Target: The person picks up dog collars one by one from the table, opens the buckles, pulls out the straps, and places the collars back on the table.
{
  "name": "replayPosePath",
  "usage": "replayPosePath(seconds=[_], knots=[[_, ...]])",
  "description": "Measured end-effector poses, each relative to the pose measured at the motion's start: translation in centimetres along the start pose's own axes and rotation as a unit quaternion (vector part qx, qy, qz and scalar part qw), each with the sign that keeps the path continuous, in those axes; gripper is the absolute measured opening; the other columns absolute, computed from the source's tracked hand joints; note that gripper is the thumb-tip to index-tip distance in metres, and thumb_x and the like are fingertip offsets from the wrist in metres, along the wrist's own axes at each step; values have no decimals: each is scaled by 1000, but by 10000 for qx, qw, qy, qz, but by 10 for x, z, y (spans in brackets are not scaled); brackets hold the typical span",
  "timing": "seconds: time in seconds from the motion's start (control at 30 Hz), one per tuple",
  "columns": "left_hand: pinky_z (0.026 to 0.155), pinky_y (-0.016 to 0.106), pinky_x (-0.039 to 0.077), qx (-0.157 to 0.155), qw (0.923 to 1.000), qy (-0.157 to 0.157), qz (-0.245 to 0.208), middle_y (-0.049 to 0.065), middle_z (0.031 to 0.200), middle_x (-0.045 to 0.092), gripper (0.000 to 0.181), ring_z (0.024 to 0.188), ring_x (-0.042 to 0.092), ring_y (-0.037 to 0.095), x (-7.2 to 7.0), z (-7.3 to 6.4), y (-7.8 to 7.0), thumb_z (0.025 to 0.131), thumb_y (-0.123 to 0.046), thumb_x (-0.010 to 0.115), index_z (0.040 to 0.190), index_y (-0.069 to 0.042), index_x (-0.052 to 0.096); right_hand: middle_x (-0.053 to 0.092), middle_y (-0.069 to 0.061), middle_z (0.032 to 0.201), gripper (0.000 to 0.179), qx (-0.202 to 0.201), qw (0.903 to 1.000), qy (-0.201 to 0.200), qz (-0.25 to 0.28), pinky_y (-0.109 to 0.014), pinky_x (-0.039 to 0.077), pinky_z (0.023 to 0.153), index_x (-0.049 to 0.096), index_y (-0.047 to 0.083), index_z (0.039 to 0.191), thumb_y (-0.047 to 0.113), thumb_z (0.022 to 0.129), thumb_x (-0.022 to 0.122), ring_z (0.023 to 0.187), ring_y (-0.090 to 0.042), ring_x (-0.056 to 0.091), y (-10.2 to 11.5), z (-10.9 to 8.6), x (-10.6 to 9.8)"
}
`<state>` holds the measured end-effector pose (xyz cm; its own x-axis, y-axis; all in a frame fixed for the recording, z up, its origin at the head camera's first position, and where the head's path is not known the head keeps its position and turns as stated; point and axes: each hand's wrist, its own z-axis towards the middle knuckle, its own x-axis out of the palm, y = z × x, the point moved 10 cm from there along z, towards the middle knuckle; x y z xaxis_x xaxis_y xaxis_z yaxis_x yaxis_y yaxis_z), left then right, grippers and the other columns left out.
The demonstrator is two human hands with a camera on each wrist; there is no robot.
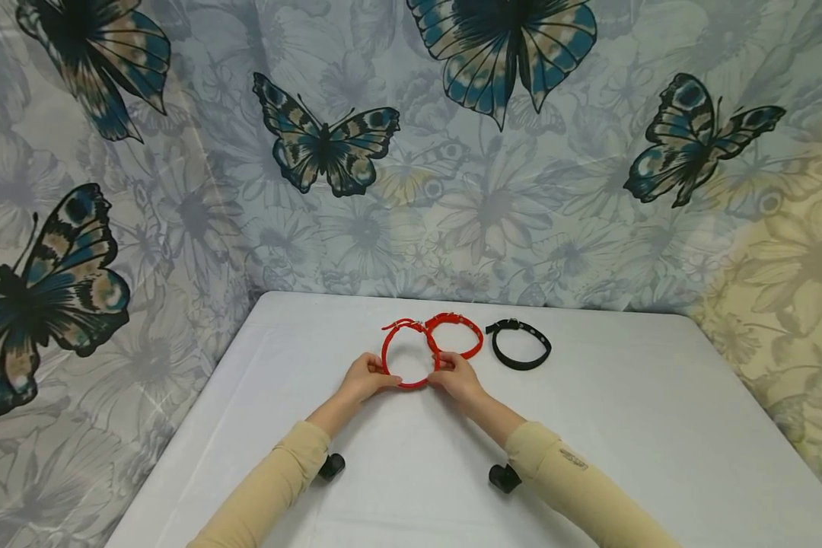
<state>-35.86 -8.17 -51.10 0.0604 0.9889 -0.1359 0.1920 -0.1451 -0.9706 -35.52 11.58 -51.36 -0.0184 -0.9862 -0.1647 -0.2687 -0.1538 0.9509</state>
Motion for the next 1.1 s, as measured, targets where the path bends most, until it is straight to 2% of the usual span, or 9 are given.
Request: replayPosePath(seconds=[0.33,0.5,0.7,0.9,1.1], knots=[[63,23,45,41,9955,575,755,5,80,57,39,75,52,17,14,-9,0,69,3,84,89,-4,51,53,-10,96,40,-29,9991,418,-71,-23,50,69,56,-4,116,-7,80,73,83,-19,50,-7,-15,-17],[61,23,44,126,9913,839,1005,4,77,59,38,72,53,15,21,-15,-1,69,2,84,86,-5,51,52,-9,90,37,-178,9979,555,-263,-23,48,64,58,-4,110,-8,77,75,76,-17,49,-9,-26,-23],[58,25,40,333,9832,995,1493,2,75,54,40,70,48,15,28,-26,-9,68,-3,86,83,-6,50,54,-8,86,32,-375,9953,514,-736,-24,45,62,61,-1,106,-1,78,77,77,-18,49,-12,-35,-32],[60,26,42,470,9803,1146,1540,3,76,56,39,70,50,15,34,-36,-12,68,-2,86,85,-6,51,55,-7,84,27,-480,9913,602,-1071,-27,44,62,63,3,101,4,79,78,78,-19,49,-14,-43,-36],[64,26,46,617,9784,1245,1533,3,82,59,40,73,55,14,38,-39,-10,68,-2,87,92,-5,55,57,-5,83,23,-622,9862,678,-1377,-29,43,65,63,6,98,6,80,78,81,-20,49,-14,-50,-37]])
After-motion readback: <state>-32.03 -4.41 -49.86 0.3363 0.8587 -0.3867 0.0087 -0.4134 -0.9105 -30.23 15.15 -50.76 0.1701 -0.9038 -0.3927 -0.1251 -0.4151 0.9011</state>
